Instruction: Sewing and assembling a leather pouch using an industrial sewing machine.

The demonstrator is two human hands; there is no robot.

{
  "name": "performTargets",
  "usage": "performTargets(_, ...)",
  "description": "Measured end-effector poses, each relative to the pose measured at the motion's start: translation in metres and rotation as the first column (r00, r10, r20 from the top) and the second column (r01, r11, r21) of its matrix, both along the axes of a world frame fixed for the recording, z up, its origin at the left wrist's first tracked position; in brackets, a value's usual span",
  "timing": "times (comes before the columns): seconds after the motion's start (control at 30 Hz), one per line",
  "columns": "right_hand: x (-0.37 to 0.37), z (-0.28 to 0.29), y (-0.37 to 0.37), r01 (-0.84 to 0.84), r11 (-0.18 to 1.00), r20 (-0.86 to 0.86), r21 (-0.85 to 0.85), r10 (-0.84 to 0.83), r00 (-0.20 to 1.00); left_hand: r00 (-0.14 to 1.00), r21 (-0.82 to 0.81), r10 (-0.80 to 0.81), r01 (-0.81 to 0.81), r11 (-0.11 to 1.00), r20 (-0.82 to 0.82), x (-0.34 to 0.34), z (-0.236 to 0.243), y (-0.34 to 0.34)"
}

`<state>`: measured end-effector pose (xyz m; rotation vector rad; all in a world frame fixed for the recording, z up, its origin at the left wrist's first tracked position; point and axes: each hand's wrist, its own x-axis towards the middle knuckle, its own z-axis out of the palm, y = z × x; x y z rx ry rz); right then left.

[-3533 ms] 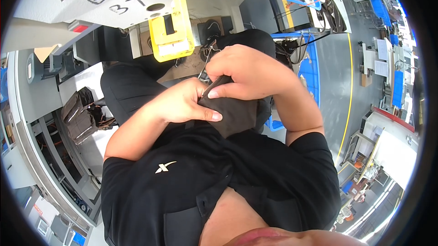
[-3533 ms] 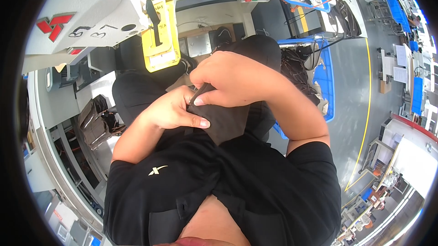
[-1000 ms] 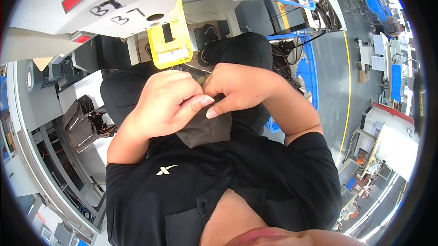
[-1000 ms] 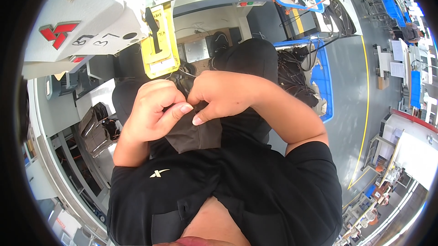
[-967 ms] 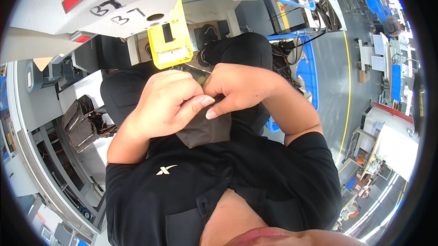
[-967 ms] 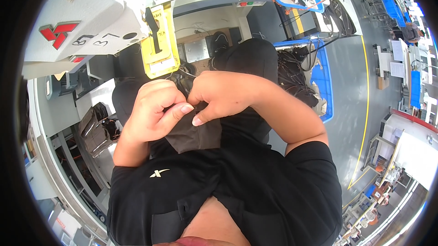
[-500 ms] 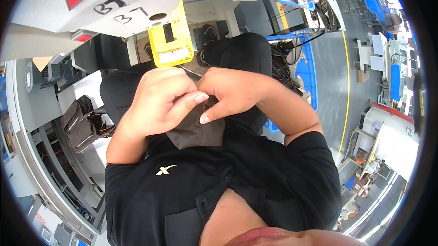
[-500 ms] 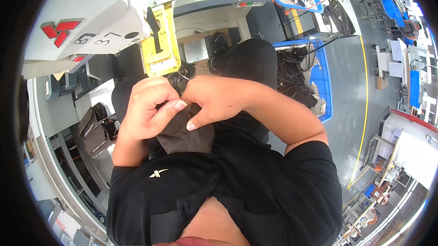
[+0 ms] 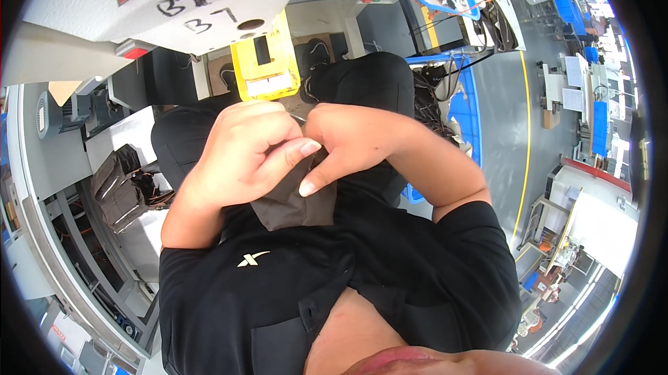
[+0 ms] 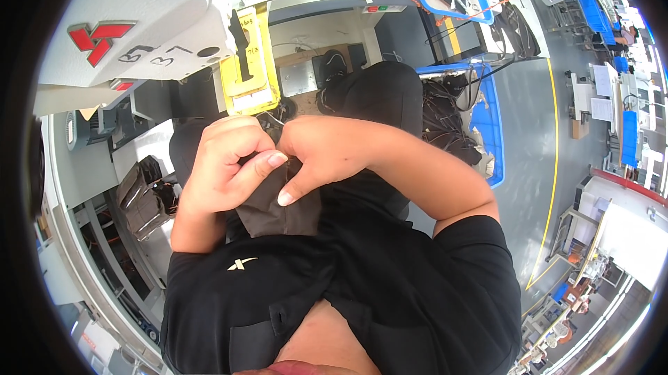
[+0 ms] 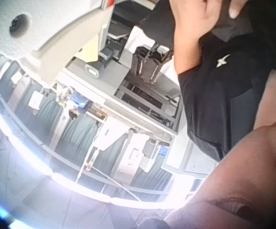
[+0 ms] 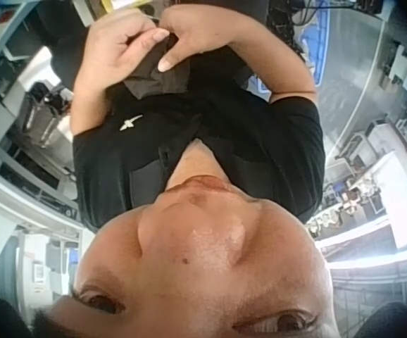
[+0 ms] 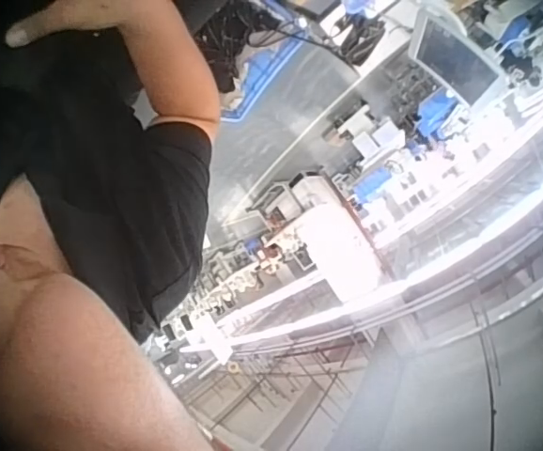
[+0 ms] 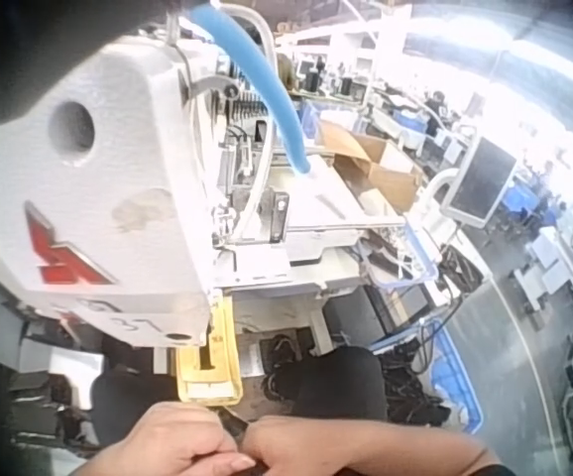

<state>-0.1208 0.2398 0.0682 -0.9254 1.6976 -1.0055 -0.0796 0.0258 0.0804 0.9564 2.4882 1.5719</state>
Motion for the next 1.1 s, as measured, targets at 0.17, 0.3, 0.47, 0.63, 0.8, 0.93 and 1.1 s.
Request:
performTargets(0.17,0.005,-0.005,-0.004,0.053,0.995,0.066,-0.082,-0.048,0.997,1.000,0.026,0.013,-0.013,1.000,0.001,0.002,-0.003,-0.003)
performTargets(0.3,0.006,-0.007,-0.004,0.069,0.984,0.044,-0.164,-0.062,0.997,0.999,0.054,0.040,-0.041,0.998,0.008,0.002,-0.002,-0.004)
performTargets(0.47,0.005,-0.005,-0.005,0.071,0.987,0.077,-0.145,-0.060,0.995,0.999,0.042,0.049,-0.050,0.998,0.013,0.002,-0.001,-0.005)
performTargets(0.63,0.005,-0.002,-0.006,0.076,0.992,0.073,-0.098,-0.069,0.995,0.999,0.025,0.046,-0.046,0.999,0.010,0.003,-0.004,-0.006)
performTargets(0.8,0.003,0.000,-0.006,0.004,0.997,-0.029,-0.074,-0.007,1.000,0.998,0.038,0.056,-0.057,0.998,0.031,0.005,-0.007,-0.007)
performTargets(0.93,-0.001,0.008,-0.008,-0.022,0.999,-0.062,-0.037,0.020,0.998,0.997,0.042,0.070,-0.072,0.997,0.046,0.007,-0.008,-0.008)
performTargets(1.1,-0.002,0.007,-0.008,-0.018,1.000,-0.123,0.008,0.019,0.992,0.997,0.015,0.070,-0.071,0.997,0.043,0.006,-0.006,-0.009)
